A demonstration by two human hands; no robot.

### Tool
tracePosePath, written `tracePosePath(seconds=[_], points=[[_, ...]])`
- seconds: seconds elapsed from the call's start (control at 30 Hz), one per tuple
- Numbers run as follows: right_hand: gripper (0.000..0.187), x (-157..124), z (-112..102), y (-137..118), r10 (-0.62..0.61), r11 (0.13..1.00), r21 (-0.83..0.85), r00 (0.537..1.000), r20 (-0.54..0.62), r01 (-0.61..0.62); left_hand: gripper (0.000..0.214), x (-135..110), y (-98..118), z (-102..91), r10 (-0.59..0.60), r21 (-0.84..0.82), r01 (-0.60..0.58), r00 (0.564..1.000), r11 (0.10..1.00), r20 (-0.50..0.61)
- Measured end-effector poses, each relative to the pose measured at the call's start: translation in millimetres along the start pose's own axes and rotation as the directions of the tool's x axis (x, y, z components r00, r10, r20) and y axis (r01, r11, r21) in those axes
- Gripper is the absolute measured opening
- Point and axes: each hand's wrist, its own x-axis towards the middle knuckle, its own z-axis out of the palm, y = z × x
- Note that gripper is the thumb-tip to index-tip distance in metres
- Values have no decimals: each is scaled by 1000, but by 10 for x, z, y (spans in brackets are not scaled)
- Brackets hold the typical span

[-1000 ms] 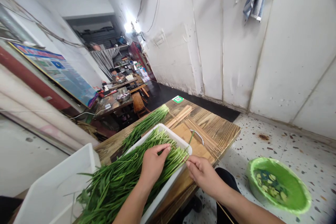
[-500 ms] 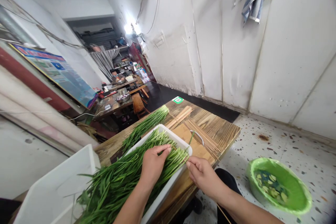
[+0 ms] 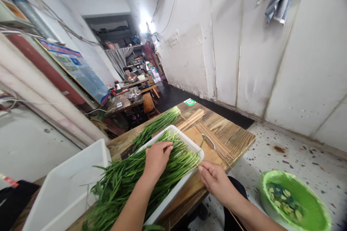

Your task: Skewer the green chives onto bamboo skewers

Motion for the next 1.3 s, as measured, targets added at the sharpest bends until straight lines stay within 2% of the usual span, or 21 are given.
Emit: tracePosePath(seconds=[0.07,0.17,0.23,0.33,0.43,0.57,0.67,0.77,0.87,1.0,1.17,1.3], points=[[31,-12,-6,-25,4,1000,-14,1000,1,-4,20,28,-32,58,21,206,-18,1000,978,-13],[32,-15,-7,-37,11,1000,-7,1000,-4,-11,17,45,-51,134,42,372,-55,998,927,44],[32,-12,-6,-24,19,1000,-6,1000,-8,-19,18,55,-62,161,58,418,-50,998,907,-6],[33,-5,-8,1,28,1000,-9,999,-16,-28,22,84,-91,180,43,458,19,991,889,-126],[33,8,-7,1,27,1000,12,1000,-2,-27,19,121,-107,196,27,474,24,995,880,-100],[32,28,-6,-25,12,1000,25,1000,25,-13,18,144,-71,215,60,459,-15,995,888,-84],[30,35,-7,-13,-9,999,32,1000,26,8,16,138,-46,225,71,377,-34,994,926,-84],[27,43,-5,28,-23,999,45,999,32,22,14,135,-67,243,30,212,-15,997,977,-67],[26,55,-4,58,-34,998,46,999,30,33,27,140,-106,249,6,23,-6,1000,1000,-7],[28,59,-1,53,-29,998,61,999,32,27,43,120,-100,201,34,-148,-26,998,989,55],[29,62,4,48,-8,998,61,999,31,6,33,58,-33,151,32,-281,5,991,960,129],[30,75,0,83,-11,999,45,1000,15,11,26,11,2,176,-6,-375,58,990,925,138]])
